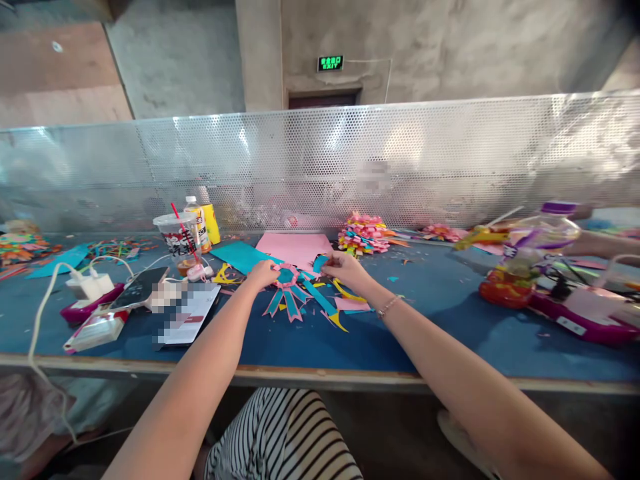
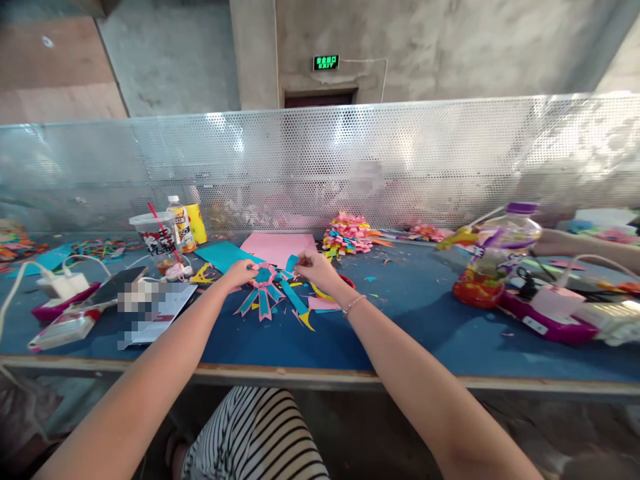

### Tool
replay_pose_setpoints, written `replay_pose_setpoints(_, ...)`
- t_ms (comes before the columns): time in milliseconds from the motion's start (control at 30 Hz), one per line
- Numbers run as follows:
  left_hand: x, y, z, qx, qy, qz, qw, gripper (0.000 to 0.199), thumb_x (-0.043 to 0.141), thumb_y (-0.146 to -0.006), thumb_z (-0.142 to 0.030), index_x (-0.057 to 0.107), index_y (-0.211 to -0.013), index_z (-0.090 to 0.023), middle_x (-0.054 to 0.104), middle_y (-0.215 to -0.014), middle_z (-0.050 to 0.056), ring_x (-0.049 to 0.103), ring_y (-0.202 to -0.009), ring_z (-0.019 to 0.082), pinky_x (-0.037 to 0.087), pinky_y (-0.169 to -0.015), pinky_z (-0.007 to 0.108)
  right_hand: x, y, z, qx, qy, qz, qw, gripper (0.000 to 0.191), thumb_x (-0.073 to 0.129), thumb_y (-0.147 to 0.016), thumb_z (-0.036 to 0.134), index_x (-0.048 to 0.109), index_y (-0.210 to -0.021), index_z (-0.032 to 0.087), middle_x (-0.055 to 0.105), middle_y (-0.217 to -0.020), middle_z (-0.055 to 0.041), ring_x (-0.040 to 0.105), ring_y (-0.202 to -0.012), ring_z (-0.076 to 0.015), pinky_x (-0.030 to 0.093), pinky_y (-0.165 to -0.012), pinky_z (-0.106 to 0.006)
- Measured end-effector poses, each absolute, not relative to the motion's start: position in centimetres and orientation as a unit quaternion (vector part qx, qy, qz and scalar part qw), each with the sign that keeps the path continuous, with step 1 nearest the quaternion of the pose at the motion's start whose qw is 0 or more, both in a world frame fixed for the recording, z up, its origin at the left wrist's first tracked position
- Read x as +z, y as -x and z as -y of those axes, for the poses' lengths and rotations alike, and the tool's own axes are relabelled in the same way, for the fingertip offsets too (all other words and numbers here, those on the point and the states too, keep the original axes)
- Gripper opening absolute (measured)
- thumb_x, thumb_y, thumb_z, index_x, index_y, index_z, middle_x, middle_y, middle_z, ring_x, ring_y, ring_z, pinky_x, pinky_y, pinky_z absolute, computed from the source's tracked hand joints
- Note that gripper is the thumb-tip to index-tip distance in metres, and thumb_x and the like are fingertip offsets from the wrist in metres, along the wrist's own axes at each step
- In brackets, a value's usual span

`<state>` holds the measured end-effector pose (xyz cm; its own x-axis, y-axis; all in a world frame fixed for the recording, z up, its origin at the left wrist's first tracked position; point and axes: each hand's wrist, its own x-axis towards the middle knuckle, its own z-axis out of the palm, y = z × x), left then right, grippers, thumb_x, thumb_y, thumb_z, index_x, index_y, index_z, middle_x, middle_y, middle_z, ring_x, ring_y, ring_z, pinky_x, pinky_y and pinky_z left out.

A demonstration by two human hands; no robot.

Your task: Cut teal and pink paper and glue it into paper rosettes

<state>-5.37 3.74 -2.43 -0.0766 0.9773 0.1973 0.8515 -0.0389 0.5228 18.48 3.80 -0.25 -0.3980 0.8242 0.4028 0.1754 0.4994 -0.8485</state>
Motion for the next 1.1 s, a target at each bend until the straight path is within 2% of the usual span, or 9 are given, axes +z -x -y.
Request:
replay_pose_setpoints(167, -1.8, 4.8, -3.5, 0.314, -0.68, -0.652, 0.119, 0.019, 0.052, -0.072, -0.026, 0.061, -0.085, -0.015, 0.064, -0.098, 0.009, 0.057, -0.093, 0.02, 0.043, -0.081, 0.03, -0.1, -19.0, -4.0, 0.405, 0.337, 0.731, 0.433, 0.018, 0.06, -0.057, 0.018, 0.051, -0.073, 0.018, 0.053, -0.057, 0.0048, 0.054, -0.051, -0.0104, 0.044, -0.05, -0.023)
replay_pose_setpoints(367, -0.4, 3.7, -2.6, 0.479, -0.682, -0.511, 0.212, 0.019, 0.055, -0.071, -0.023, 0.057, -0.087, -0.015, 0.062, -0.099, 0.007, 0.056, -0.094, 0.017, 0.043, -0.083, 0.028, 0.5, -19.4, -3.1, 0.409, 0.329, 0.724, 0.448, 0.012, 0.059, -0.063, 0.023, 0.062, -0.073, 0.017, 0.058, -0.065, 0.0001, 0.053, -0.055, -0.0098, 0.045, -0.052, -0.023)
replay_pose_setpoints(500, 0.3, 2.9, -1.5, 0.519, -0.687, -0.429, 0.273, 0.03, 0.059, -0.069, -0.025, 0.054, -0.097, -0.015, 0.058, -0.106, 0.01, 0.055, -0.096, 0.017, 0.044, -0.08, 0.029, 0.9, -19.5, -3.1, 0.429, 0.323, 0.685, 0.492, 0.014, 0.062, -0.06, 0.024, 0.063, -0.072, 0.017, 0.056, -0.063, 0.0016, 0.051, -0.055, -0.0086, 0.046, -0.052, -0.022)
replay_pose_setpoints(600, 0.4, 2.4, -1.0, 0.52, -0.681, -0.403, 0.321, 0.046, 0.064, -0.064, -0.02, 0.047, -0.107, -0.016, 0.055, -0.112, 0.011, 0.056, -0.085, 0.013, 0.046, -0.073, 0.028, 1.1, -19.8, -3.3, 0.458, 0.307, 0.648, 0.525, 0.016, 0.063, -0.059, 0.025, 0.064, -0.073, 0.018, 0.055, -0.063, 0.0022, 0.049, -0.053, -0.0075, 0.045, -0.052, -0.022)
replay_pose_setpoints(767, 0.2, 1.7, -0.5, 0.485, -0.688, -0.374, 0.389, 0.061, 0.068, -0.057, -0.012, 0.043, -0.113, -0.02, 0.049, -0.117, 0.01, 0.051, -0.069, 0.006, 0.046, -0.063, 0.023, 1.6, -20.2, -3.4, 0.503, 0.293, 0.609, 0.538, 0.013, 0.061, -0.057, 0.019, 0.063, -0.07, 0.017, 0.06, -0.076, -0.0015, 0.054, -0.059, -0.0082, 0.048, -0.06, -0.025)
replay_pose_setpoints(933, 0.3, 0.9, 0.3, 0.453, -0.69, -0.36, 0.435, 0.067, 0.062, -0.056, -0.005, 0.044, -0.117, -0.024, 0.04, -0.125, 0.012, 0.05, -0.074, 0.008, 0.043, -0.054, 0.018, 2.0, -20.1, -3.0, 0.518, 0.291, 0.599, 0.537, 0.013, 0.054, -0.058, 0.017, 0.062, -0.068, 0.016, 0.061, -0.079, -0.004, 0.055, -0.068, -0.0116, 0.048, -0.069, -0.029)
replay_pose_setpoints(1100, 0.5, 0.1, 0.9, 0.448, -0.694, -0.353, 0.44, 0.069, 0.057, -0.055, -0.001, 0.043, -0.118, -0.024, 0.038, -0.126, 0.012, 0.051, -0.09, 0.014, 0.043, -0.056, 0.018, 2.2, -19.9, -2.3, 0.519, 0.263, 0.608, 0.54, 0.018, 0.06, -0.062, 0.025, 0.065, -0.076, 0.016, 0.06, -0.08, -0.0041, 0.054, -0.068, -0.0111, 0.047, -0.065, -0.026)
